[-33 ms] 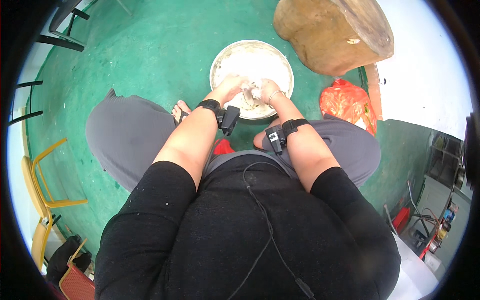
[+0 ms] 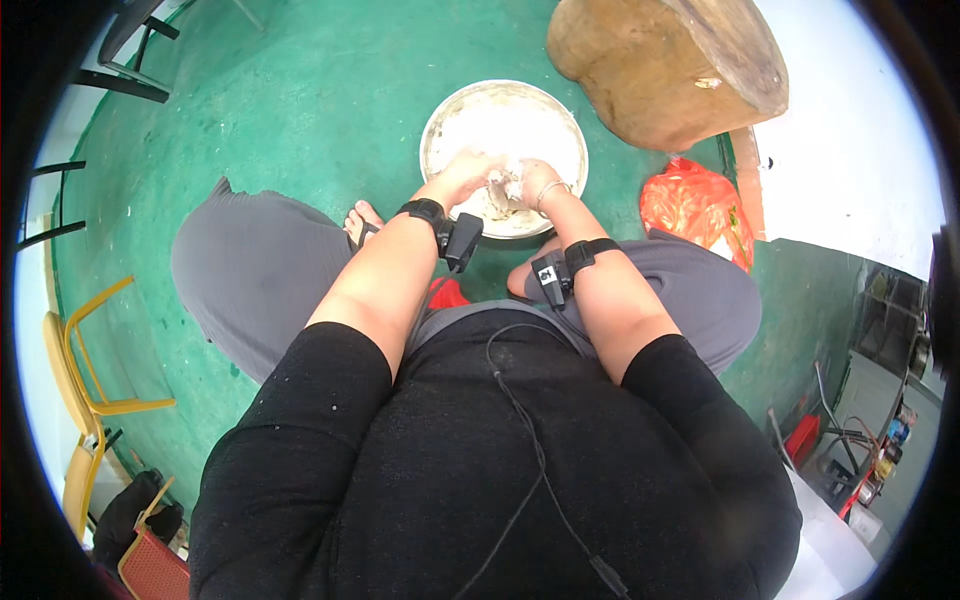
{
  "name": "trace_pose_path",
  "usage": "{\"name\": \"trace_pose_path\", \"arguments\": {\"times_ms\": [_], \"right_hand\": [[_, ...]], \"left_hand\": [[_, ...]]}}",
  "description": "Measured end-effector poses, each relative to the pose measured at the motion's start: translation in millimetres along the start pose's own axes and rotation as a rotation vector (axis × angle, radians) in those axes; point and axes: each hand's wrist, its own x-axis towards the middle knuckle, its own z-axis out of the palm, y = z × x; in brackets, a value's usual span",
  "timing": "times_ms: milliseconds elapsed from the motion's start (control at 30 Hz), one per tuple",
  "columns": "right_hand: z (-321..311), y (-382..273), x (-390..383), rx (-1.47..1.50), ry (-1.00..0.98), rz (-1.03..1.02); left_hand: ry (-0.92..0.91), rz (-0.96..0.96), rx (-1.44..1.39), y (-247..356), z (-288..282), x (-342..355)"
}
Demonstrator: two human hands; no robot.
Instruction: The person mixes dough in a bowl by hand, repeatedly pressing and folding the mixture. After kneading the dough, the person lifts the bowl and carries it across the room.
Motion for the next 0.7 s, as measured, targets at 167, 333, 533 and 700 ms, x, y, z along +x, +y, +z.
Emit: {"name": "trace_pose_path", "arguments": {"times_ms": [167,333,533,700], "right_hand": [[-4,-1,-11,-0.052,0.015,0.012],[-17,-14,-13,0.089,0.224,-0.238],[-10,10,0,1.198,0.423,0.018],[-7,-45,-6,0.472,0.388,-0.043]], "left_hand": [[0.097,0.074,0.444,4,2,-1],[0.219,0.019,0.11,-9,-14,9],[-0.005,-0.055,-0.332,5,5,14],[-0.126,-0.017,-0.606,1,1,13]]}}
